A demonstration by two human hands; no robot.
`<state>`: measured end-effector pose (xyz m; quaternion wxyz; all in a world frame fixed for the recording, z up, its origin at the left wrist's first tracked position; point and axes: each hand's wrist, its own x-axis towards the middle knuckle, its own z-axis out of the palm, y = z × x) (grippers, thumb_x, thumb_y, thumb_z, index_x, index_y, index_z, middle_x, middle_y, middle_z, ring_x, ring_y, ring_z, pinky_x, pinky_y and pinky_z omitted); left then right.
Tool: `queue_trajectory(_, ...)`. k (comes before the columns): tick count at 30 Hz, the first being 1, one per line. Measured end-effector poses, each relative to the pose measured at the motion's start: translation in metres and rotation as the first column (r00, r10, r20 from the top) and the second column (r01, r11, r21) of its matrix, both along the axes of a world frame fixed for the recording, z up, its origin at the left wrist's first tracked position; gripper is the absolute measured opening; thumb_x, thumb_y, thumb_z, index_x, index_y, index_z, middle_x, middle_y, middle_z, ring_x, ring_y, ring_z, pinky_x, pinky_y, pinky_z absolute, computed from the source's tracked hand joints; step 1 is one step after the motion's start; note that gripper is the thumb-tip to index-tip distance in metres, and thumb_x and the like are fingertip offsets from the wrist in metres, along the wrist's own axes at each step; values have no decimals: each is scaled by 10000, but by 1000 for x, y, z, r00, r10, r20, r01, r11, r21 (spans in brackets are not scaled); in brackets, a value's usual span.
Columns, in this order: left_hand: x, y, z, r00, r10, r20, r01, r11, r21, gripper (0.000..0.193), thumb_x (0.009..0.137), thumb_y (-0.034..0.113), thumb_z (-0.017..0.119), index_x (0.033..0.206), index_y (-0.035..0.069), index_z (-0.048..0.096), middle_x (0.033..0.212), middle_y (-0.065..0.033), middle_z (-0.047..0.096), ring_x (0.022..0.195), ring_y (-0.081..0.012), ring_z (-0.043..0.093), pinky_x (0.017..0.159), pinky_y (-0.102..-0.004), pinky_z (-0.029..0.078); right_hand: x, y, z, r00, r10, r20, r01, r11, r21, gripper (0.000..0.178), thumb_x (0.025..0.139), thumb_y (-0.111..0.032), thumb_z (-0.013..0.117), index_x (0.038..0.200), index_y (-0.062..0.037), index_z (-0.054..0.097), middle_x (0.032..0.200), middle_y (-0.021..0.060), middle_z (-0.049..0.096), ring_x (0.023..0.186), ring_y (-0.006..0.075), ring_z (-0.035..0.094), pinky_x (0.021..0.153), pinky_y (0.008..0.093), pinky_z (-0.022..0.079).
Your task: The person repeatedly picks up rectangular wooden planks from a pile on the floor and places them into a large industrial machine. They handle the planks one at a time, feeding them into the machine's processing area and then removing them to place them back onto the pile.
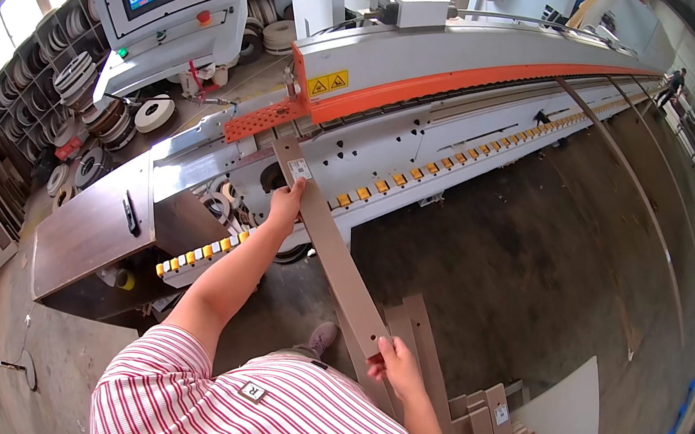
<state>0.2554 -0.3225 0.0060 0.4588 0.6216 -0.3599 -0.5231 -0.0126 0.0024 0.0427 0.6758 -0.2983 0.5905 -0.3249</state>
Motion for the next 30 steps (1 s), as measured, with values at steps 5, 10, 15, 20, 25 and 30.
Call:
queue_trajectory(5, 44, -68, -53, 987, 159, 19, -159, 987, 16, 552, 949, 467, 535, 1107, -59, 583, 977, -142, 636, 859, -253, 626, 715, -385, 491, 54, -66, -18, 976, -65, 208, 72, 997, -26, 282, 1021, -261, 462, 1044, 19, 489, 984, 171, 627, 808, 257, 691, 732, 337, 593)
queue_trajectory(10, 45, -98, -56, 981, 146, 124, -161, 980, 115, 653, 954, 515, 488, 1229, -76, 517, 1163, -226, 614, 1070, -353, 600, 874, -417, 474, 75, -104, -19, 951, -113, 289, 136, 989, -62, 259, 1014, -227, 485, 1055, 29, 491, 983, 169, 633, 851, 266, 693, 742, 346, 597)
queue_trajectory(15, 50, -115, -59, 970, 151, 193, -164, 985, 58, 688, 964, 550, 426, 1227, -80, 507, 1179, -263, 606, 1110, -410, 580, 907, -448, 464, 84, -122, -14, 955, -124, 268, 144, 988, -54, 273, 1011, -239, 492, 1050, 31, 510, 923, 156, 650, 785, 246, 698, 676, 318, 596)
queue_trajectory(20, 54, -128, -64, 855, 139, 500, -192, 980, 57, 744, 977, 580, 325, 1199, -107, 505, 1177, -315, 588, 1134, -453, 554, 932, -485, 452, 81, -134, -11, 966, -139, 218, 150, 988, -32, 279, 1004, -234, 500, 1034, 43, 519, 889, 148, 645, 718, 242, 703, 615, 289, 591)
queue_trajectory(25, 42, -126, -56, 842, 124, 524, -168, 985, 37, 729, 995, 548, 292, 1169, -124, 512, 1159, -327, 590, 1117, -463, 558, 927, -480, 455, 73, -138, -13, 954, -141, 264, 154, 987, -32, 272, 1001, -219, 503, 1028, 51, 515, 879, 151, 638, 720, 244, 705, 610, 292, 594)
queue_trajectory(30, 19, -125, -40, 840, 140, 525, -162, 987, -4, 693, 1013, 507, 273, 1141, -118, 546, 1135, -325, 598, 1109, -451, 563, 923, -468, 454, 57, -149, -11, 953, -152, 263, 162, 987, -18, 257, 996, -209, 517, 1016, 47, 514, 861, 149, 639, 701, 245, 703, 602, 291, 600)
